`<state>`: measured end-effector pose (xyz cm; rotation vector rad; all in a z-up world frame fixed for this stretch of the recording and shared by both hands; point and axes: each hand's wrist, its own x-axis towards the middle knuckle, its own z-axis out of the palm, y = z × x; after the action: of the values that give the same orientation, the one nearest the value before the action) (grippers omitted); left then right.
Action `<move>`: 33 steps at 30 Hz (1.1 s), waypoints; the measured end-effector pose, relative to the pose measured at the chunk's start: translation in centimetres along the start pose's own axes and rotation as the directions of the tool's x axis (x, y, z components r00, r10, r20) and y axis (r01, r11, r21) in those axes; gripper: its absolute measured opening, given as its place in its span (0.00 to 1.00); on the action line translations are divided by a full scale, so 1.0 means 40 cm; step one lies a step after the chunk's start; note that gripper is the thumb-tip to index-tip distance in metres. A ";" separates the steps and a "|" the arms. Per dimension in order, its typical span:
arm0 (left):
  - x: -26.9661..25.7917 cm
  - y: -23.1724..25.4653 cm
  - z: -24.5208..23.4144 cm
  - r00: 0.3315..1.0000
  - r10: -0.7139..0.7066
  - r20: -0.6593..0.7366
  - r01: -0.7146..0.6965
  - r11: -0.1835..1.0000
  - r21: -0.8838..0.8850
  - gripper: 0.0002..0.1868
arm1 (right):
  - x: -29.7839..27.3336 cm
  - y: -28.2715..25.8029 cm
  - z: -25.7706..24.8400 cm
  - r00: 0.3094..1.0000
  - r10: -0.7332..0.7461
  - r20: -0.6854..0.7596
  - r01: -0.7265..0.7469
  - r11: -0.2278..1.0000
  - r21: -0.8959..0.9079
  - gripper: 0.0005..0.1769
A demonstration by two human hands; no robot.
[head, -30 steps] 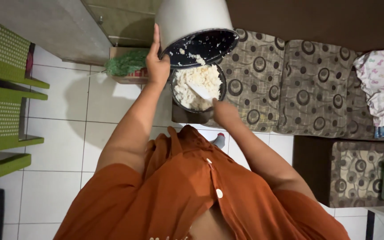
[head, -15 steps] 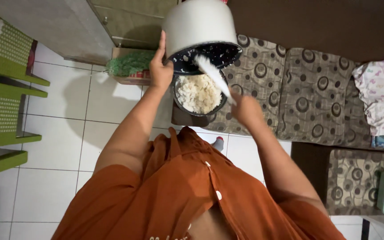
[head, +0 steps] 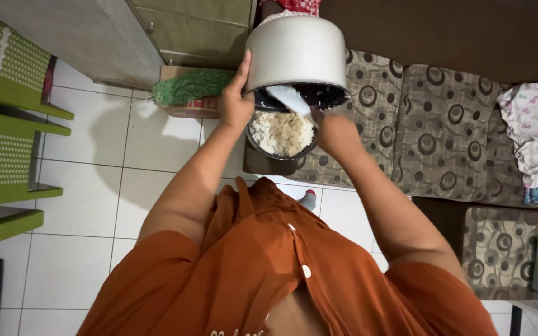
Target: Scooping cooked rice from a rice cooker pot into smaller bowls using a rice paddle.
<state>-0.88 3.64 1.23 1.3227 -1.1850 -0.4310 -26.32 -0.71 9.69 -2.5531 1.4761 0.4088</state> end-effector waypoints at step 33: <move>0.126 -0.037 0.033 0.895 -0.431 -0.112 0.255 0.701 -0.666 0.43 | -0.179 0.088 0.253 0.928 0.191 0.320 -0.372 0.507 0.777 0.14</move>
<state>0.56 -1.56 1.75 0.9446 -0.4711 -0.8284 -34.32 6.23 2.30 -1.4648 1.5061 -0.0426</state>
